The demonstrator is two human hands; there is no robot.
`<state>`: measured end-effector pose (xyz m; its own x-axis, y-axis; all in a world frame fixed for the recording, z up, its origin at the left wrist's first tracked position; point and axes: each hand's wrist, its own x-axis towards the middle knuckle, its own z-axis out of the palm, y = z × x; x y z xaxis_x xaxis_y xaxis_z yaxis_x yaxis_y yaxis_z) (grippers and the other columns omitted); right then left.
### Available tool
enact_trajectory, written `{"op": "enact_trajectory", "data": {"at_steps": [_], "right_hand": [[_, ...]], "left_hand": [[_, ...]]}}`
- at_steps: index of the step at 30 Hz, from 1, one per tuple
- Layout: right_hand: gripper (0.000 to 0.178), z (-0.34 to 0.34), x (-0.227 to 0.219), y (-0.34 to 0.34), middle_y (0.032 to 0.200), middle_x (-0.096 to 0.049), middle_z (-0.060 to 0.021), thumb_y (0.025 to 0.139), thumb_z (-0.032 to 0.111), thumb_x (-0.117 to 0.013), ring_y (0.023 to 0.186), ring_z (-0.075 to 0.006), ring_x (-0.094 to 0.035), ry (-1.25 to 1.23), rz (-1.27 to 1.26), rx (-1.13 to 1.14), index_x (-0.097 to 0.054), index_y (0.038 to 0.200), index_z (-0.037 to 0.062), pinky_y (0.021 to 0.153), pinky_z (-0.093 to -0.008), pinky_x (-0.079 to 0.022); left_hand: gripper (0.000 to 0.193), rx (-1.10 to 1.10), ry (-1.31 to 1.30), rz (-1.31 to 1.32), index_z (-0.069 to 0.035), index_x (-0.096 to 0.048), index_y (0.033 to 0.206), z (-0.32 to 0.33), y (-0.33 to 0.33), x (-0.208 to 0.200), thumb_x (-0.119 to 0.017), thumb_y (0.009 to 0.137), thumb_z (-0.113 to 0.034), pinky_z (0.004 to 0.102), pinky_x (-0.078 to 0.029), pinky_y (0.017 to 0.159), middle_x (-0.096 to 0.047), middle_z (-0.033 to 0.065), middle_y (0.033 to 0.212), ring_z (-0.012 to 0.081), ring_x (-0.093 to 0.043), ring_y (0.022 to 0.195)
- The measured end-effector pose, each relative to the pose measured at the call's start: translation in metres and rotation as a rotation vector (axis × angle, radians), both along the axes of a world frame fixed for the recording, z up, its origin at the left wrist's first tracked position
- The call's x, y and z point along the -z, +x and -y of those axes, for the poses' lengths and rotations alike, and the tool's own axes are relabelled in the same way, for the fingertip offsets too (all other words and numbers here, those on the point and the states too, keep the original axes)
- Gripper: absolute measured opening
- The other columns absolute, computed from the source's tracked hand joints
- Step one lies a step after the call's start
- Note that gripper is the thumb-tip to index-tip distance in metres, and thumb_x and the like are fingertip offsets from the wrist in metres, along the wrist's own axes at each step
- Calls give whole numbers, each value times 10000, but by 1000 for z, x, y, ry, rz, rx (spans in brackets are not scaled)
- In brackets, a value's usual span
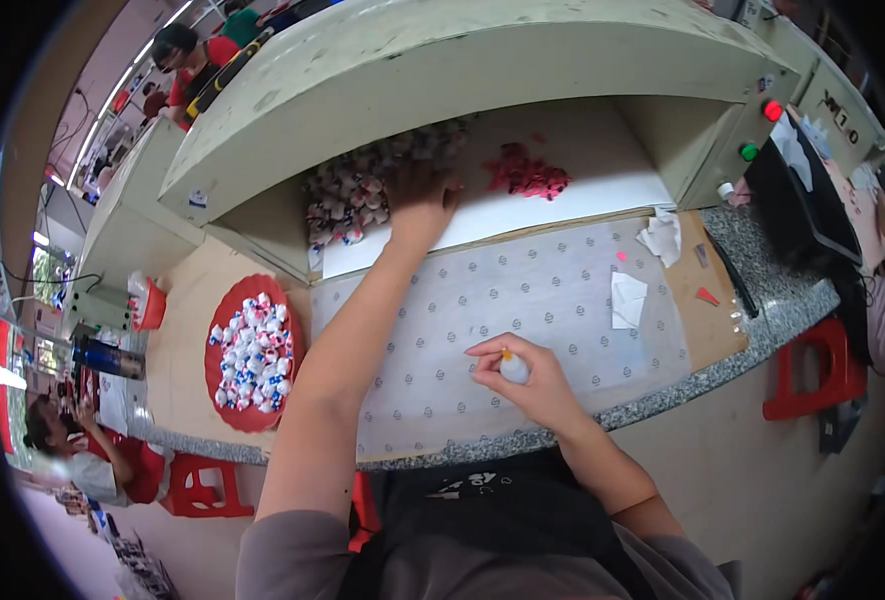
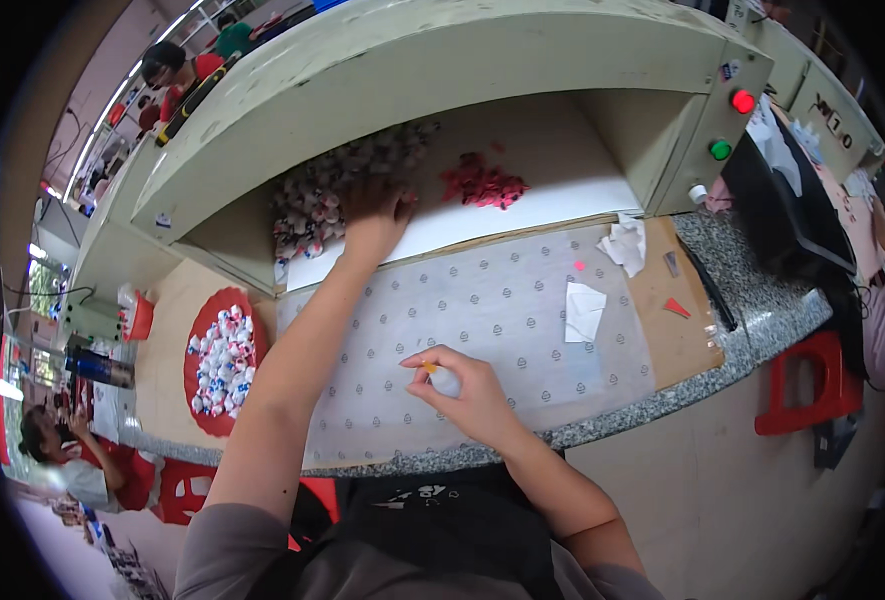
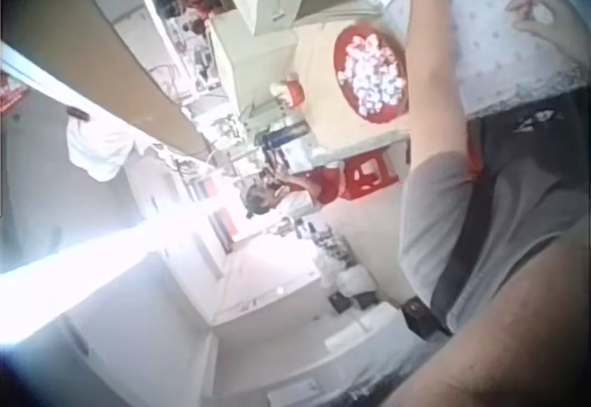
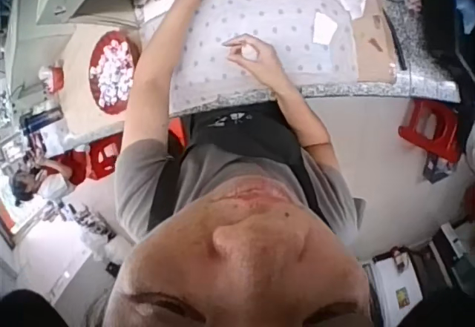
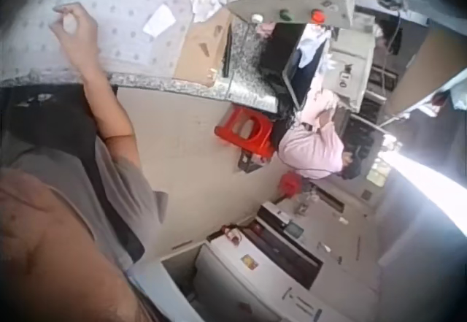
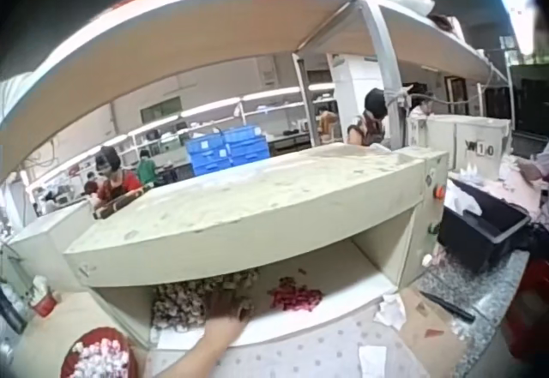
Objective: Gluing pink bows onto small cat figurines at a factory workbench.
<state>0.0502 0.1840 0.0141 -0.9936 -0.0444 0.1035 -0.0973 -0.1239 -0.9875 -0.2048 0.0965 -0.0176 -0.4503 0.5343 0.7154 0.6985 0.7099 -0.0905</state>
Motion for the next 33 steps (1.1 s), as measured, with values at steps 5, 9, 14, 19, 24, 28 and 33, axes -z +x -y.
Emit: {"op": "enact_trajectory", "data": {"at_steps": [5, 9, 14, 19, 24, 28, 33], "right_hand": [[208, 3, -3, -3, 693, -521, -10, 685, -11, -596, 679, -76, -461, 27, 16, 14, -566, 891, -2, 658, -207, -377], [219, 0, 0, -5, 697, -523, -16, 680, -14, -598, 675, -75, -466, 9, 26, 22, -560, 896, -8, 649, -203, -380], [312, -2, 0, -4, 733, -488, -8, 666, -11, -612, 693, -65, -449, 14, -36, 138, -518, 963, -3, 654, -190, -369], [362, 3, 21, 0, 944, -349, -83, 693, -53, -440, 806, -127, -412, -113, -96, 169, -276, 1003, 41, 693, -239, -369], [326, -1, 6, 0, 987, -355, -93, 744, -12, -456, 806, -149, -475, -171, -140, 160, -351, 1052, 0, 637, -258, -431], [346, 3, -4, -9, 979, -373, -89, 780, 39, -475, 834, -151, -495, -193, -131, 145, -408, 1112, -34, 627, -257, -460], [296, -1, -17, -12, 902, -495, -105, 656, -103, -571, 741, -144, -522, -374, -141, 459, -432, 889, 14, 576, -223, -455]], "left_hand": [[292, 140, 4, 193, -95, -597, 854, 24, 27, -11, -621, 656, -309, 406, -333, 796, -494, 79, 974, 295, -422, 921], [303, 80, 58, 335, -110, -594, 918, 29, 43, -8, -622, 677, -292, 392, -304, 840, -528, 88, 1015, 268, -438, 944], [301, 172, 270, 449, -60, -553, 815, 19, 50, -14, -689, 599, -220, 354, -306, 821, -548, 75, 870, 275, -451, 870], [299, 428, 767, 1036, -15, -461, 960, 50, 106, -52, -614, 703, -28, 227, -429, 711, -563, 84, 862, 127, -549, 773], [243, 389, 1050, 1362, -9, -483, 960, 84, 181, -57, -546, 727, 17, 202, -429, 518, -557, 130, 868, 101, -501, 593], [229, 313, 1277, 1507, -6, -507, 962, 92, 205, -36, -557, 738, -5, 162, -355, 433, -557, 109, 810, 63, -432, 489], [410, 483, 1362, 1632, -30, -411, 1179, 68, 204, -33, -495, 778, -6, 233, -400, 734, -514, 99, 1004, 120, -517, 747]]}}
